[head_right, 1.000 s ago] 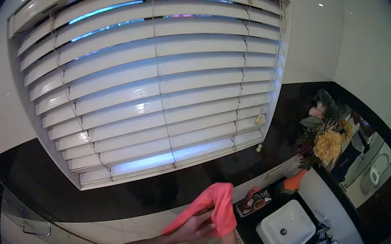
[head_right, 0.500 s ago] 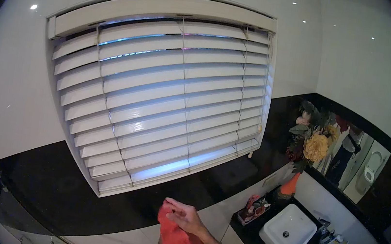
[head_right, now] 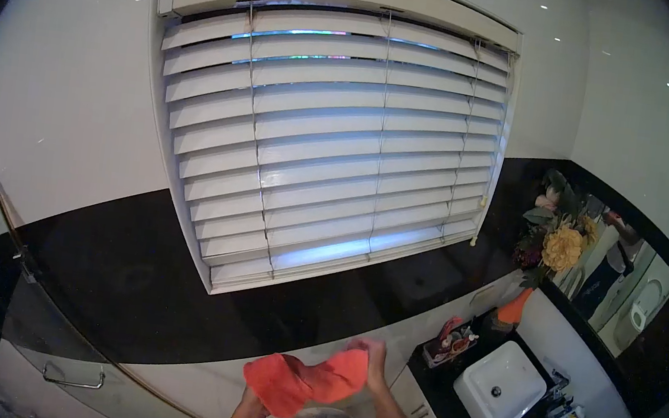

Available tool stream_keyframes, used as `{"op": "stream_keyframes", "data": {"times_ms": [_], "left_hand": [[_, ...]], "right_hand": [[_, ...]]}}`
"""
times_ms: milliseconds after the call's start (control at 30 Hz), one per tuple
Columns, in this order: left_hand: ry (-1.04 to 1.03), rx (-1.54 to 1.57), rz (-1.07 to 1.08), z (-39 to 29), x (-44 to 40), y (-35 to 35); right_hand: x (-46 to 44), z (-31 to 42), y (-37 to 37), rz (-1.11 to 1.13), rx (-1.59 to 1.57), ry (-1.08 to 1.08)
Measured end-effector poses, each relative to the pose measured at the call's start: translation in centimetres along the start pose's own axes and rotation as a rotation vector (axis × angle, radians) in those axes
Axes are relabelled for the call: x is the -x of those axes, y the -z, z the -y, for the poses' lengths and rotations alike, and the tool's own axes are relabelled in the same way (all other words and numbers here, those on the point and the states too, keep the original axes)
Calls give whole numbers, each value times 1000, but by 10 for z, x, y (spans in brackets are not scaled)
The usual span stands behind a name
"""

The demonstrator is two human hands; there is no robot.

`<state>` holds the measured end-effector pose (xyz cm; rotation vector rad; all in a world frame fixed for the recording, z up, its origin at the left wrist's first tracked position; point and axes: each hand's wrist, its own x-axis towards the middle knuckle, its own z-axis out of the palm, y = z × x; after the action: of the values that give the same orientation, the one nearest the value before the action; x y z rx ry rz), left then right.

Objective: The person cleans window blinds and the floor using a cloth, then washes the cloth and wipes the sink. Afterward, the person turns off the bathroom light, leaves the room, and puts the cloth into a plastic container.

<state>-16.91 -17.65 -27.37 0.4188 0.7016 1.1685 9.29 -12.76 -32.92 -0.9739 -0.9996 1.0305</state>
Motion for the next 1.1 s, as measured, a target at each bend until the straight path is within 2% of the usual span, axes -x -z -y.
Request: {"op": "stream_keyframes", "data": {"times_ms": [33, 67, 133, 167, 233, 300, 333, 367, 467, 500, 533, 567, 600, 667, 733, 800, 833, 900, 1000, 1067, 1100], "left_hand": [[-89, -201, 216, 1, -16, 22], [-143, -110, 175, 1, -12, 15], [-195, -20, 132, -22, 5, -22], [-462, -328, 380, -50, 13, -54], [-723, -640, 620, -66, 27, -83], [-932, -845, 94, -61, 34, -96], [-934, -847, 85, -59, 30, -93], [-1039, -1012, 145, -58, 19, -88], [-935, -1244, 224, -63, -17, -98], [-894, -1314, 219, -75, -13, -129], [-851, -1383, 213, -80, -13, -150], [-886, -1327, 190, -78, -20, -158], [-922, -1271, 169, -75, -28, -165], [-827, -1299, 103, -78, -35, -181], [-864, -1285, 122, -72, -48, -180], [-903, -1272, 132, -67, -63, -176], [-898, -1353, 83, -63, -71, -174], [-892, -1435, 15, -57, -82, -171], [-924, -1483, 9, -52, -89, -182], [-873, -1757, -5, -65, -86, -215], [-973, -1820, 46, -69, -94, -221]], "right_hand": [[-18, 46, -13, 6, 269, 110], [-25, 99, -39, -68, 408, 71], [-50, 158, -66, -62, 143, 159], [-65, 178, -76, -30, -2, 152], [-96, 205, -92, 20, -249, 134], [-123, 217, -99, 44, -356, 119], [-138, 216, -101, 31, -464, 57], [-150, 216, -102, 23, -572, -3], [-167, 217, -100, 64, -736, -134], [-169, 218, -97, 73, -739, -144], [-169, 220, -92, 154, -593, -233], [-170, 222, -89, 235, -444, -317], [-172, 222, -89, 246, -443, -320], [-175, 218, -91, 148, -403, -240], [-180, 212, -93, 124, -424, -212], [-186, 205, -94, 172, -676, -175], [-190, 202, -95, 183, -679, -189], [-196, 201, -96, 239, -898, -257], [-200, 204, -101, 225, -951, -247], [-206, 198, -100, 266, -939, -238], [-210, 193, -99, 296, -924, -225]]}}
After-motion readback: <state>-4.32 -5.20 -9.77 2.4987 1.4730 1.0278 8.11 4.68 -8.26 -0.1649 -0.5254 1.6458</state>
